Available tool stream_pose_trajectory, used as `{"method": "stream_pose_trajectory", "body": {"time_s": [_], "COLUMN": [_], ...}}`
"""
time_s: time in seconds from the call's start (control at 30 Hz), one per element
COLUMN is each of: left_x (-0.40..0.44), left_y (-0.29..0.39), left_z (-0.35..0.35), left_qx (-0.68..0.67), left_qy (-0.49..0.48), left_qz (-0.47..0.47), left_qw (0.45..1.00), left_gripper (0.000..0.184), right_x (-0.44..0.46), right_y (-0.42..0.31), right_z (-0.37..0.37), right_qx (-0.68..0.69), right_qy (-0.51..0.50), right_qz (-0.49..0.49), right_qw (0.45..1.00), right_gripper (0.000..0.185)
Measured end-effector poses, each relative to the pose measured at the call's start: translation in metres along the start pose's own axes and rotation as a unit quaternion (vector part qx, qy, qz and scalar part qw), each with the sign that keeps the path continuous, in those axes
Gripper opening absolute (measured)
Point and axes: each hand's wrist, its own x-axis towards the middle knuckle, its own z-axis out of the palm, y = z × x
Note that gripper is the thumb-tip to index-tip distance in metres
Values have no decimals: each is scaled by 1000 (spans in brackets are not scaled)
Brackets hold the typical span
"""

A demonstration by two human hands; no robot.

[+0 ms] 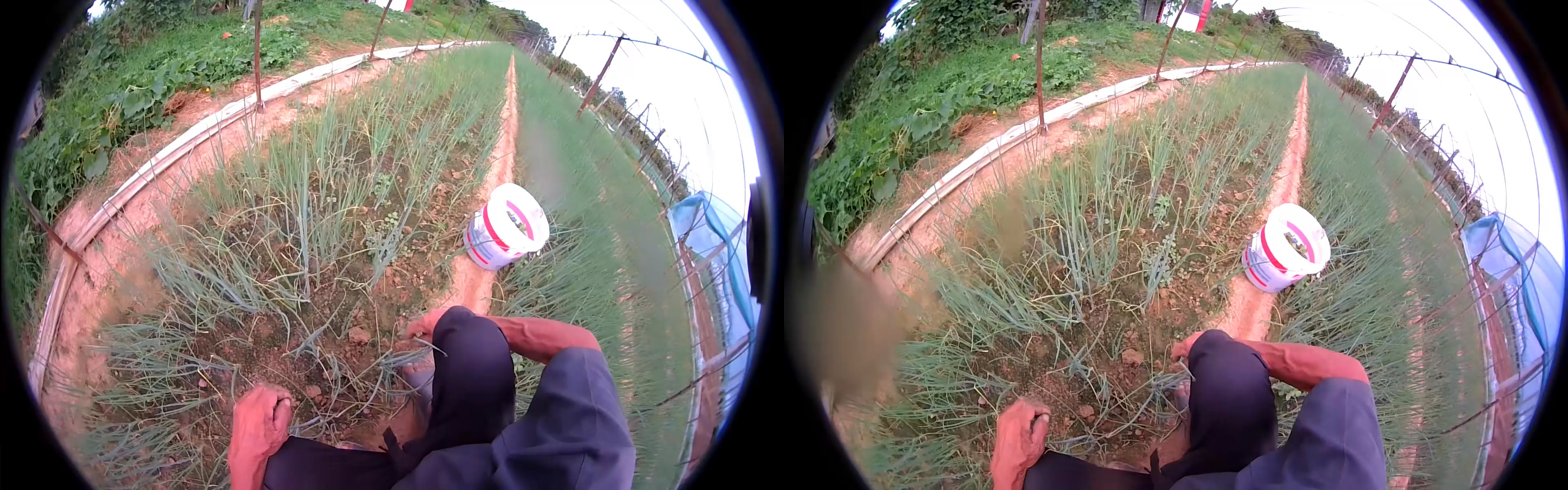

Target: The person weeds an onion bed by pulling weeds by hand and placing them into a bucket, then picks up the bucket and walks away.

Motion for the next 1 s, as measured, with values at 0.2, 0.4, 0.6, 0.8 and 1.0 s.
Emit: {"method": "stream_pose_trajectory", "body": {"time_s": [0.2,0.4,0.6,0.8,1.0], "left_x": [1,-2,5,8,21], "left_y": [-8,-14,-7,-4,-31], "left_z": [0,1,5,13,23], "left_qx": [-41,-84,-87,-122,-156], "left_qy": [-41,-76,-134,-131,-71], "left_qz": [19,-10,-109,-260,-403], "left_qw": [998,994,981,949,899], "left_gripper": [6,6,13,23,48], "right_x": [-34,-100,-103,-55,4], "right_y": [2,5,106,237,291], "right_z": [0,-18,19,98,81], "right_qx": [20,78,77,26,68], "right_qy": [74,196,216,173,274], "right_qz": [79,195,183,204,312], "right_qw": [994,958,956,963,907], "right_gripper": [32,29,20,20,24]}}
